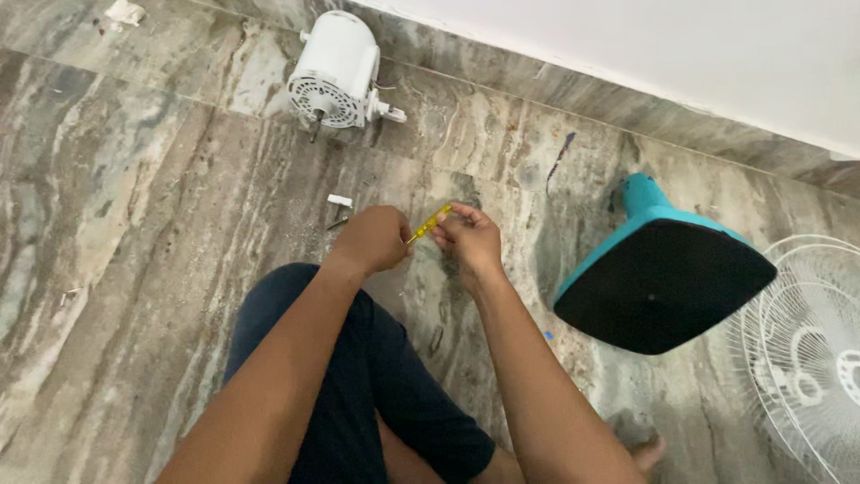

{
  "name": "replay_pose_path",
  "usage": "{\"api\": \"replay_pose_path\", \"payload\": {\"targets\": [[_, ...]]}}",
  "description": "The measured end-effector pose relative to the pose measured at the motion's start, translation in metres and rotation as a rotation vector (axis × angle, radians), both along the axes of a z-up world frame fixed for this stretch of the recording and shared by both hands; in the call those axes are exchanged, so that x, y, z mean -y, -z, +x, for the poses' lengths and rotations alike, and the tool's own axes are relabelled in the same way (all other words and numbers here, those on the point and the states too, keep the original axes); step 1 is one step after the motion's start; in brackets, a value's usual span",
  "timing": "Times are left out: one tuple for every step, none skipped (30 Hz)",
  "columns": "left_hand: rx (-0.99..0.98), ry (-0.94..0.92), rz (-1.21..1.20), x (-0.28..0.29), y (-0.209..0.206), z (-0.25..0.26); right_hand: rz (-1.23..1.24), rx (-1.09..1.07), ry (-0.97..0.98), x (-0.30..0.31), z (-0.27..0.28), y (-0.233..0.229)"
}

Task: The person uses a screwdriver to remove screws from the back cover of a teal fan base, then removes the cover to expose the internal wiring and switch. The person continues to unscrew and remove the switch assembly from the base.

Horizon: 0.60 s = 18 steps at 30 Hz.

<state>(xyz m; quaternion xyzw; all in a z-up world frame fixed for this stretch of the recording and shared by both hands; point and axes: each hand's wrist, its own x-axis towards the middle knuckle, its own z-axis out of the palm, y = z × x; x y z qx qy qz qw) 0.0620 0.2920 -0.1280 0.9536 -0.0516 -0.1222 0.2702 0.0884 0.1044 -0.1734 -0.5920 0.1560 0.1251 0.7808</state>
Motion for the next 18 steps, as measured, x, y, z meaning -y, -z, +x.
{"api": "replay_pose_path", "payload": {"targets": [[-0.052, 0.010, 0.064, -0.004, 0.008, 0.005, -0.003, 0.001, 0.000, -0.007, 0.004, 0.006], [-0.104, 0.020, 0.127, -0.005, 0.016, 0.010, -0.007, 0.003, 0.000, -0.014, 0.007, 0.012], [-0.159, 0.032, 0.189, -0.005, 0.025, 0.014, -0.011, 0.001, 0.001, -0.020, 0.006, 0.018], [-0.104, -0.040, 0.158, -0.004, 0.035, 0.017, -0.033, 0.029, -0.009, -0.027, 0.005, 0.025], [-0.049, -0.113, 0.126, 0.000, 0.043, 0.020, -0.057, 0.058, -0.021, -0.033, 0.003, 0.031], [0.006, -0.185, 0.094, 0.003, 0.051, 0.022, -0.080, 0.086, -0.032, -0.037, 0.000, 0.037], [0.009, -0.175, 0.110, 0.006, 0.055, 0.025, -0.087, 0.114, -0.034, -0.039, -0.001, 0.041], [0.013, -0.164, 0.127, 0.009, 0.057, 0.028, -0.094, 0.142, -0.037, -0.040, -0.004, 0.045], [0.016, -0.151, 0.144, 0.010, 0.058, 0.028, -0.099, 0.170, -0.036, -0.042, -0.007, 0.049], [-0.017, -0.156, 0.160, 0.010, 0.057, 0.026, -0.114, 0.149, -0.045, -0.044, -0.011, 0.051], [-0.041, -0.155, 0.175, 0.011, 0.053, 0.028, -0.131, 0.137, -0.045, -0.044, -0.011, 0.051], [-0.064, -0.154, 0.190, 0.013, 0.047, 0.028, -0.148, 0.125, -0.045, -0.044, -0.012, 0.050], [-0.070, -0.156, 0.215, 0.016, 0.041, 0.027, -0.138, 0.142, -0.065, -0.040, -0.013, 0.047], [-0.075, -0.158, 0.240, 0.017, 0.033, 0.025, -0.129, 0.160, -0.086, -0.037, -0.015, 0.042], [-0.079, -0.158, 0.267, 0.017, 0.025, 0.021, -0.117, 0.178, -0.104, -0.033, -0.018, 0.036], [-0.024, -0.173, 0.246, 0.018, 0.017, 0.017, -0.149, 0.181, -0.102, -0.027, -0.022, 0.027], [0.032, -0.189, 0.227, 0.017, 0.008, 0.014, -0.179, 0.185, -0.100, -0.018, -0.025, 0.017], [0.087, -0.205, 0.208, 0.017, -0.001, 0.011, -0.208, 0.189, -0.098, -0.008, -0.029, 0.005]]}}
